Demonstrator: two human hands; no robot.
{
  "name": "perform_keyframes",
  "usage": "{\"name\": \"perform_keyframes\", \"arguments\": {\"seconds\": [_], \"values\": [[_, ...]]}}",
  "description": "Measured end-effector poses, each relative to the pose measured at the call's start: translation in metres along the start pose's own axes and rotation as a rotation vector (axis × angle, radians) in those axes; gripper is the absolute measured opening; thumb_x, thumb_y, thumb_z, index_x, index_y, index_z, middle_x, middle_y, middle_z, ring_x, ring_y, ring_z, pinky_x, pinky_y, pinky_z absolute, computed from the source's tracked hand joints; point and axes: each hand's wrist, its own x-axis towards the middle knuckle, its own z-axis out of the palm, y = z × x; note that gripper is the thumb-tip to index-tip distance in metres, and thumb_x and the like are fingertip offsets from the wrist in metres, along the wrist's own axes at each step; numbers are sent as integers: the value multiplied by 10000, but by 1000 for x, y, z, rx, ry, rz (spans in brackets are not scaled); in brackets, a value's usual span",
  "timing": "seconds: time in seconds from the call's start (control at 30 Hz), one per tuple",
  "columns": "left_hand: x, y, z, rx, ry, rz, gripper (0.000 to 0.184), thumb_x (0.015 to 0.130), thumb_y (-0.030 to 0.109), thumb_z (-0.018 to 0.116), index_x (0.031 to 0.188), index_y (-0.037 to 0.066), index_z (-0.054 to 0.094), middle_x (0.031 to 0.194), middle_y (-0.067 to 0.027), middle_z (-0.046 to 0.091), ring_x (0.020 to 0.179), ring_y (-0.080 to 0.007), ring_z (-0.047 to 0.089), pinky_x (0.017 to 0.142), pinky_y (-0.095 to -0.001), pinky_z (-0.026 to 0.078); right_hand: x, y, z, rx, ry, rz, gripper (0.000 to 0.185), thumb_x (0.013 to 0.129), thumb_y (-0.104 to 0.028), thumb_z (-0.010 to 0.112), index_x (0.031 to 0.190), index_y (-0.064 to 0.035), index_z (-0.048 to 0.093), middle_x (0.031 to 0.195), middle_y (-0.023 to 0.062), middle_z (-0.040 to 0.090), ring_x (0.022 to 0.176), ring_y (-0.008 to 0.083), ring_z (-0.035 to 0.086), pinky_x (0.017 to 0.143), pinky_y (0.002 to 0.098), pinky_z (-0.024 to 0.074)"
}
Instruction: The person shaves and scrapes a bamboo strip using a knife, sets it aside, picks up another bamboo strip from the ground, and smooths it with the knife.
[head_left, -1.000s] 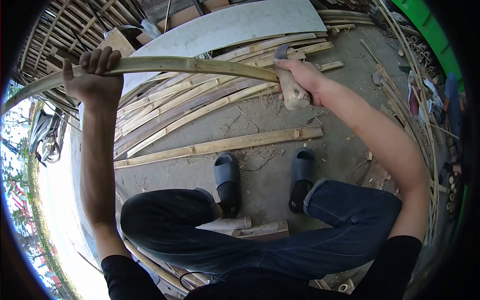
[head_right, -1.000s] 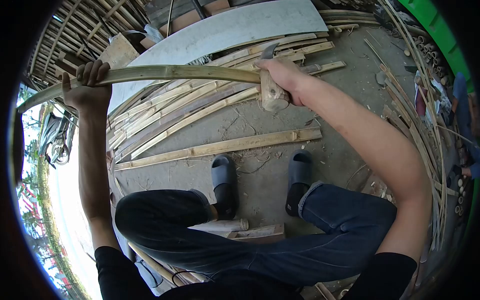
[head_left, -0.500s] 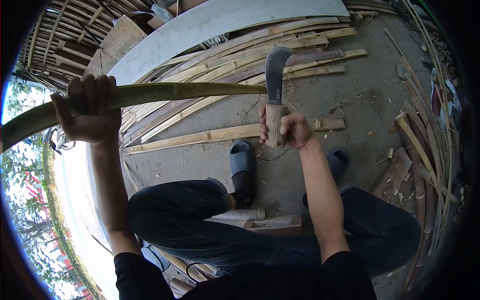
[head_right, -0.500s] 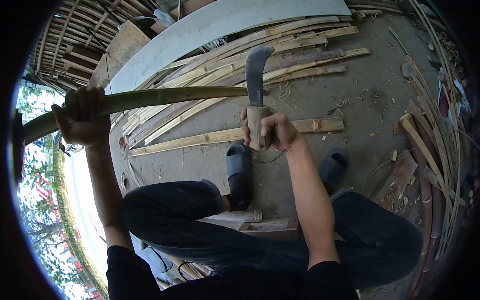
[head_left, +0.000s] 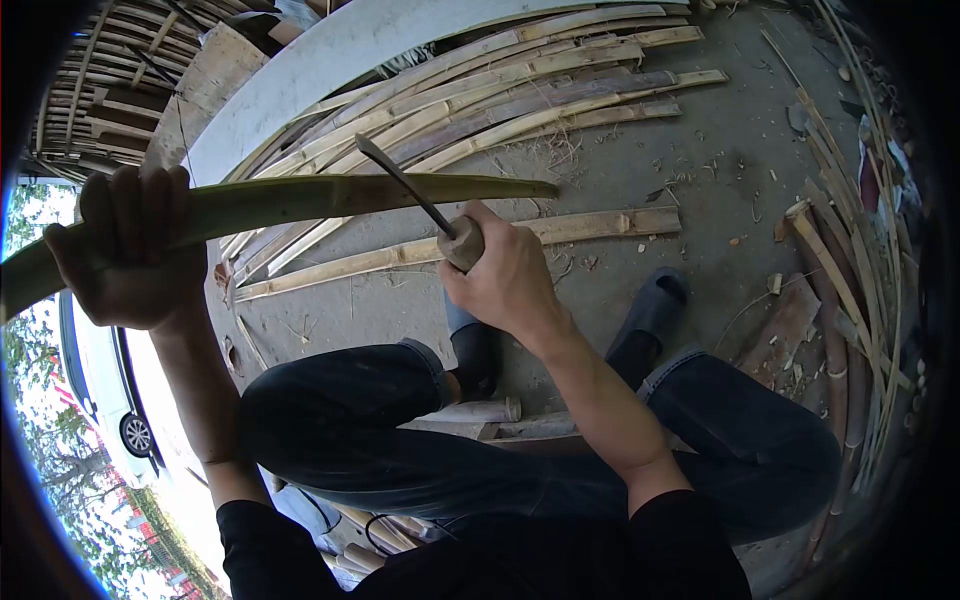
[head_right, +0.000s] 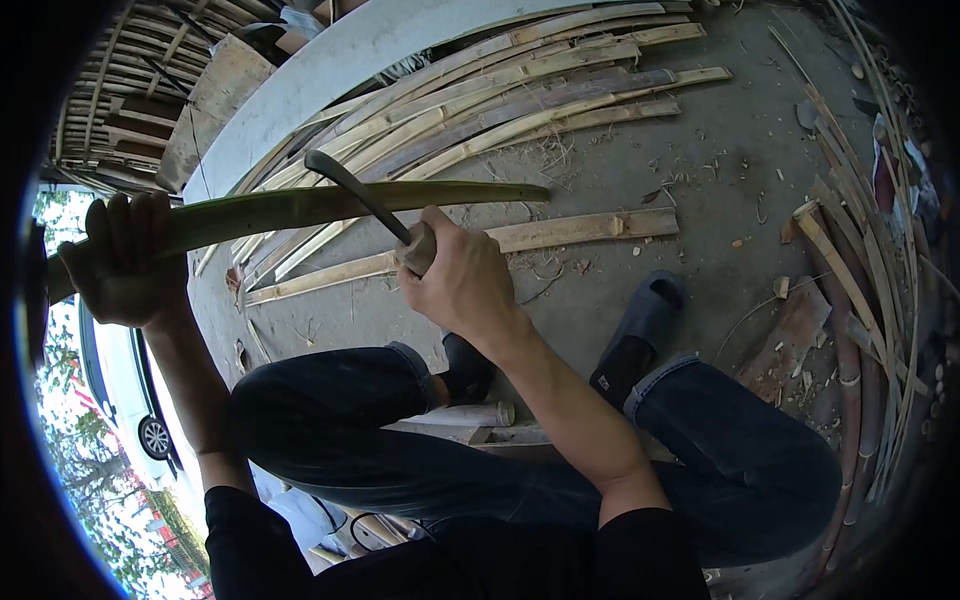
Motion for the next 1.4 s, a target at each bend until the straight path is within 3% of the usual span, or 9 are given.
{"name": "perform_keyframes", "arguments": {"seconds": [0.17, 0.33, 0.47, 0.63, 0.9, 1.03, 1.1, 1.23, 1.4], "values": [[-1, 2, -8, -35, 8, -39, 460, 954, 497, 448, 630, 188, 343, 533, 44, 298, 466, -87, 289, 564, -256, 286, 8, 47, 37, -89, 79, 99, 229, 725, -174, 707, 858, -33, 585, 743, 235, 653, 777, 428, 661, 695, 497, 537], [-3, -5, -44, -86, 172, -33, 445, 947, 400, 458, 588, 192, 297, 534, 40, 252, 478, -101, 247, 552, -267, 251, 1, 11, 45, -191, -1, 198, 294, 761, -175, 699, 945, 23, 583, 803, 239, 670, 810, 424, 675, 755, 481, 543], [-18, 2, -26, -78, 63, -47, 452, 944, 421, 460, 588, 197, 296, 530, 35, 256, 473, -102, 249, 549, -259, 251, -7, -27, 25, -178, -155, 147, 359, 770, -180, 709, 1004, 49, 561, 884, 258, 671, 883, 400, 679, 813, 462, 538], [-41, 9, 28, 41, -18, -24, 463, 964, 477, 439, 617, 195, 322, 531, 36, 292, 476, -93, 278, 571, -263, 281, 6, 90, 15, -377, -61, 436, 443, 771, -208, 733, 1082, 63, 571, 982, 267, 675, 938, 395, 677, 842, 459, 543], [-17, 5, 27, 47, 33, -21, 430, 940, 418, 484, 596, 206, 337, 542, 46, 317, 478, -77, 294, 580, -253, 284, -9, -21, 3, -59, -78, 71, 385, 748, -167, 693, 1038, 65, 587, 795, 270, 658, 824, 442, 661, 773, 464, 535], [-20, 7, 34, 47, 61, -26, 430, 947, 409, 485, 597, 207, 340, 536, 46, 308, 466, -75, 295, 568, -242, 288, 1, 102, 1, -362, -99, 452, 447, 733, -164, 700, 1100, 71, 599, 924, 282, 675, 925, 411, 665, 804, 441, 532], [-16, 4, 35, 26, 20, -19, 429, 954, 405, 480, 599, 208, 341, 528, 48, 304, 458, -71, 294, 553, -234, 287, -6, 121, -16, -207, -187, 446, 442, 736, -179, 728, 1053, 103, 602, 956, 304, 666, 964, 414, 659, 845, 442, 533], [-7, 1, 26, 43, 99, -12, 428, 949, 393, 478, 590, 209, 335, 517, 47, 300, 461, -72, 295, 538, -238, 280, -15, -9, -12, 4, -154, 145, 406, 732, -168, 682, 1034, 89, 596, 810, 294, 661, 829, 436, 672, 803, 469, 534], [5, -1, -3, -67, 107, -57, 424, 930, 359, 484, 576, 205, 308, 499, 48, 241, 465, -95, 239, 521, -251, 240, -12, 40, 10, -103, -224, 155, 417, 731, -180, 705, 1051, 61, 588, 851, 272, 671, 892, 410, 674, 803, 462, 541]]}}
